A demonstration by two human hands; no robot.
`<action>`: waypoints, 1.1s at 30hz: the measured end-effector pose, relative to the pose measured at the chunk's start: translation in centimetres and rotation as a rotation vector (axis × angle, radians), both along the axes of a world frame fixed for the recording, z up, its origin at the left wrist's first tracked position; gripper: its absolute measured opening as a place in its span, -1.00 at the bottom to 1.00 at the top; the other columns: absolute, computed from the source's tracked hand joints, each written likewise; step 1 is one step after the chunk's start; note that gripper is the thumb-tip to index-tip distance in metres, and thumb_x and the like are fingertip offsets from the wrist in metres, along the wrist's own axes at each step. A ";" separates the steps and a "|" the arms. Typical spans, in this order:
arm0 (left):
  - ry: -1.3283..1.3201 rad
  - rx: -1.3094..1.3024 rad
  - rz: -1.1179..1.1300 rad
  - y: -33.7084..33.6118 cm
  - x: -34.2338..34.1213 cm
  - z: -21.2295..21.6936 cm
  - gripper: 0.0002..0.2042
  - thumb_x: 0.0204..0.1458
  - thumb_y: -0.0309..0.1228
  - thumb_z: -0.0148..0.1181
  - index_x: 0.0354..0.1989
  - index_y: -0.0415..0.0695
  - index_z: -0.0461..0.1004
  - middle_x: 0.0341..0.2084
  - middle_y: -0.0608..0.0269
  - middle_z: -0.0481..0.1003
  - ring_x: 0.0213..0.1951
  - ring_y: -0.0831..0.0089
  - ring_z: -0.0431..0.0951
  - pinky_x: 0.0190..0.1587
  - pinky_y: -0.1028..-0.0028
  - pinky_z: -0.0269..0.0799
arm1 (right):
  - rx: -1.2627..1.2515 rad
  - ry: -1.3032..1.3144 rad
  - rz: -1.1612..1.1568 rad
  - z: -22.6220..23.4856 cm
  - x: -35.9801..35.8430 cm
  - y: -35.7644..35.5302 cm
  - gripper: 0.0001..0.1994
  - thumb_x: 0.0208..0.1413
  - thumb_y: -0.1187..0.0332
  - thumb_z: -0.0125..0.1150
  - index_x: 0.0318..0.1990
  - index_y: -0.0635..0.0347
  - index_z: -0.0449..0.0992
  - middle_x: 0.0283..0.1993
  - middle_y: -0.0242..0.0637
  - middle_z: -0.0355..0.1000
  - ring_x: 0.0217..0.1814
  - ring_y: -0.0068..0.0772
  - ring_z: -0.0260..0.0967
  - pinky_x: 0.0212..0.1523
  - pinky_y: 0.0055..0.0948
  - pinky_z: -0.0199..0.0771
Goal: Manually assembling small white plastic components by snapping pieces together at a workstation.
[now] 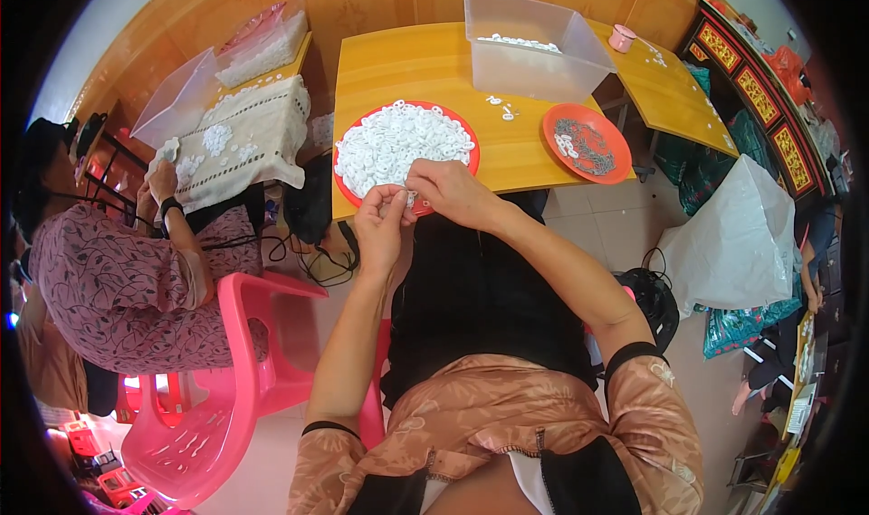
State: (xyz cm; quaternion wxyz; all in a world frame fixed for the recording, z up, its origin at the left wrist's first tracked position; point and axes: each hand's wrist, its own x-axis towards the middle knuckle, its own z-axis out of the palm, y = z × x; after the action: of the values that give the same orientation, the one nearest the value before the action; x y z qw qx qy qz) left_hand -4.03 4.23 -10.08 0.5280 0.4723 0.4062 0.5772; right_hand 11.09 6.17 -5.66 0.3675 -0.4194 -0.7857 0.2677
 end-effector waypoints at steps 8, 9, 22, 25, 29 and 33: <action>-0.165 -0.106 -0.086 0.2 -0.5 -0.4 -0.91 0.10 -0.47 0.07 -0.30 -0.23 0.43 -0.62 0.34 0.43 -0.58 0.67 0.38 -0.48 0.72 0.24 | 0.252 0.095 -0.002 -0.1 0.1 -0.2 -0.91 0.05 0.46 0.08 -0.36 0.31 0.42 -0.50 -0.10 0.38 -0.45 -0.19 0.39 -0.39 -0.36 0.36; -0.172 -0.116 -0.079 0.2 -0.6 -0.4 -0.91 0.10 -0.47 0.07 -0.30 -0.23 0.43 -0.62 0.34 0.43 -0.58 0.67 0.38 -0.48 0.72 0.24 | 0.259 0.013 -0.045 -0.6 0.4 0.2 -0.90 0.05 0.46 0.08 -0.35 0.32 0.44 -0.48 -0.10 0.40 -0.44 -0.18 0.40 -0.38 -0.37 0.38; -0.420 -0.208 -0.307 0.0 -0.7 0.5 -0.90 0.13 -0.44 0.04 -0.26 -0.20 0.41 -0.54 0.34 0.43 -0.51 0.65 0.40 -0.45 0.70 0.29 | -0.226 0.555 0.057 -1.4 0.0 -0.7 -0.85 0.05 0.42 0.17 -0.29 0.31 0.57 -0.39 -0.29 0.52 -0.35 -0.62 0.42 -0.32 -0.62 0.44; -0.496 -0.288 -0.341 -0.3 -0.6 1.0 -0.90 0.13 -0.44 0.05 -0.25 -0.19 0.41 -0.54 0.36 0.43 -0.51 0.66 0.39 -0.43 0.71 0.32 | -0.298 0.613 0.076 -1.1 -0.2 -0.8 -0.86 0.06 0.45 0.15 -0.28 0.32 0.55 -0.39 -0.31 0.50 -0.40 -0.66 0.39 -0.37 -0.65 0.41; -0.472 -0.323 -0.340 -0.4 -0.6 0.9 -0.89 0.11 -0.46 0.06 -0.22 -0.19 0.42 -0.48 0.35 0.46 -0.47 0.65 0.45 -0.42 0.73 0.36 | -0.457 0.750 -0.002 -0.1 -0.5 -1.8 -0.87 0.05 0.46 0.18 -0.26 0.31 0.52 -0.44 -0.38 0.43 -0.50 -0.72 0.24 -0.50 -0.71 0.25; -0.434 -0.328 -0.294 -0.5 -0.4 1.3 -0.86 0.08 -0.51 0.08 -0.18 -0.22 0.42 -0.41 0.30 0.49 -0.38 0.60 0.53 -0.38 0.73 0.43 | -0.490 1.008 -0.090 -0.2 -0.1 -2.3 -0.86 0.06 0.47 0.15 -0.28 0.38 0.50 -0.44 -0.36 0.43 -0.57 -0.73 0.22 -0.55 -0.72 0.20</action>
State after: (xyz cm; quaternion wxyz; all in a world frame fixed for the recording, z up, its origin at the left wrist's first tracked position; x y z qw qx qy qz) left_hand -4.47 3.74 -8.81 0.7495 0.3002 0.2992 0.5085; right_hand 10.96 3.92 -5.88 0.6004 -0.3459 -0.4093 0.5937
